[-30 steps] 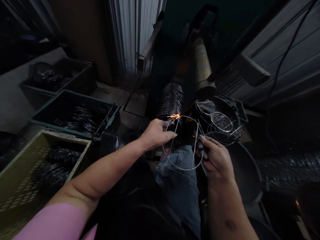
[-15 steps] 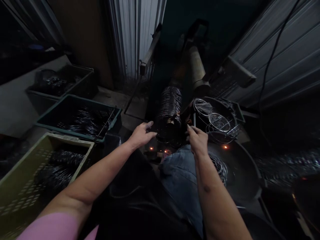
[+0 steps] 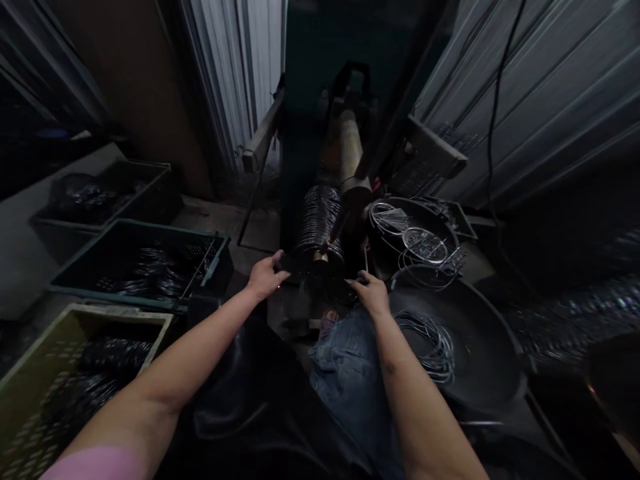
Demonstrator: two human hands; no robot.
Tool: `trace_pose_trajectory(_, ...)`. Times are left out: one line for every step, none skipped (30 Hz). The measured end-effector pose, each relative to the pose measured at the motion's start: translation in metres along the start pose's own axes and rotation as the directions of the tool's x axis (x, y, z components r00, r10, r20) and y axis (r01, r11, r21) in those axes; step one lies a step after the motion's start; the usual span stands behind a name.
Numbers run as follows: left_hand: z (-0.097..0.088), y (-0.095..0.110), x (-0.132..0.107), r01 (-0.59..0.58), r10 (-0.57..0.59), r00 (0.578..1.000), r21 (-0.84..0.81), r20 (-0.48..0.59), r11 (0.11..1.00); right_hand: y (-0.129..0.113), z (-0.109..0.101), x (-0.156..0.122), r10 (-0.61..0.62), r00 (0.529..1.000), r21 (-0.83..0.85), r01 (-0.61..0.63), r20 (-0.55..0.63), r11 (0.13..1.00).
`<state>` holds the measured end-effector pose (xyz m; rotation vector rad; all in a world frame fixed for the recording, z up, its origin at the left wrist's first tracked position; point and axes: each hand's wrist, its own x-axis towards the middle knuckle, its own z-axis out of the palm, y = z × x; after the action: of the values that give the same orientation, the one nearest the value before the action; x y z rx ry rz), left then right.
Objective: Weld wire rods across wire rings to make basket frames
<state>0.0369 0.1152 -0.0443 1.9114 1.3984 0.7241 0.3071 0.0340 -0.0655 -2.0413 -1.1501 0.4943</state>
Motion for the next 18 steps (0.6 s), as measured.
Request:
trace_pose_trajectory(0.003,0.000,0.008,-0.016,0.016,1.000,0.013,0.000,1.000,0.001,0.005,0.007,-0.003,1.000,0.009,0.003,0.011,1.000)
trace_pose_trajectory(0.007,-0.001,0.016,-0.032,0.032,0.999,0.025,0.003,0.999,0.003,0.010,0.013,-0.004,1.000,0.019,0.004,0.019,1.000)
trace_pose_trajectory(0.010,-0.001,0.024,-0.048,0.048,0.999,0.037,0.006,0.998,0.004,0.016,0.018,-0.003,1.000,0.028,0.002,0.025,1.000)
trace_pose_trajectory(0.013,0.000,0.033,-0.061,0.061,0.998,0.049,0.009,0.997,0.004,0.020,0.023,0.000,1.000,0.036,-0.001,0.028,0.999)
trace_pose_trajectory(0.015,0.000,0.041,-0.070,0.070,0.998,0.063,0.008,0.996,0.004,0.025,0.028,0.002,1.000,0.042,-0.004,0.027,0.999)
trace_pose_trajectory(0.016,0.002,0.050,-0.076,0.076,0.997,0.078,0.006,0.994,0.004,0.029,0.031,0.005,1.000,0.046,-0.006,0.024,0.999)
trace_pose_trajectory(0.017,0.003,0.058,-0.079,0.080,0.997,0.093,0.002,0.993,0.003,0.033,0.034,0.005,1.000,0.048,-0.006,0.021,0.999)
trace_pose_trajectory(0.017,0.006,0.065,-0.082,0.083,0.997,0.107,-0.002,0.991,0.001,0.037,0.037,0.005,1.000,0.049,-0.006,0.019,0.999)
trace_pose_trajectory(0.017,0.009,0.070,-0.085,0.086,0.996,0.119,-0.003,0.989,-0.001,0.040,0.038,0.004,1.000,0.047,-0.004,0.017,0.999)
trace_pose_trajectory(0.016,0.012,0.074,-0.087,0.088,0.996,0.129,-0.002,0.988,-0.003,0.042,0.038,0.002,1.000,0.045,-0.003,0.017,0.999)
trace_pose_trajectory(0.014,0.015,0.076,-0.089,0.090,0.996,0.137,0.001,0.987,-0.005,0.044,0.038,0.001,1.000,0.041,-0.001,0.018,0.999)
trace_pose_trajectory(0.013,0.018,0.075,-0.091,0.091,0.996,0.142,0.006,0.986,-0.007,0.045,0.036,-0.002,1.000,0.038,0.001,0.019,0.999)
trace_pose_trajectory(0.012,0.021,0.071,-0.087,0.087,0.996,0.147,0.007,0.985,-0.008,0.044,0.034,-0.007,1.000,0.034,0.006,0.020,0.999)
trace_pose_trajectory(0.011,0.022,0.065,-0.080,0.080,0.997,0.156,0.005,0.985,-0.009,0.042,0.031,-0.015,1.000,0.032,0.014,0.018,0.999)
trace_pose_trajectory(0.010,0.022,0.056,-0.065,0.068,0.998,0.171,-0.012,0.983,-0.009,0.039,0.028,-0.027,1.000,0.033,0.026,0.015,0.999)
trace_pose_trajectory(0.010,0.020,0.045,-0.032,0.041,0.998,0.199,-0.043,0.980,-0.009,0.033,0.024,-0.038,0.999,0.035,0.038,0.005,0.999)
trace_pose_trajectory(0.011,0.016,0.031,0.013,-0.002,0.999,0.212,-0.050,0.977,-0.009,0.026,0.020,-0.048,0.999,0.037,0.048,-0.010,0.998)
trace_pose_trajectory(0.012,0.012,0.016,0.037,-0.037,0.999,0.219,-0.005,0.975,-0.008,0.018,0.014,-0.054,0.998,0.040,0.055,-0.031,0.998)
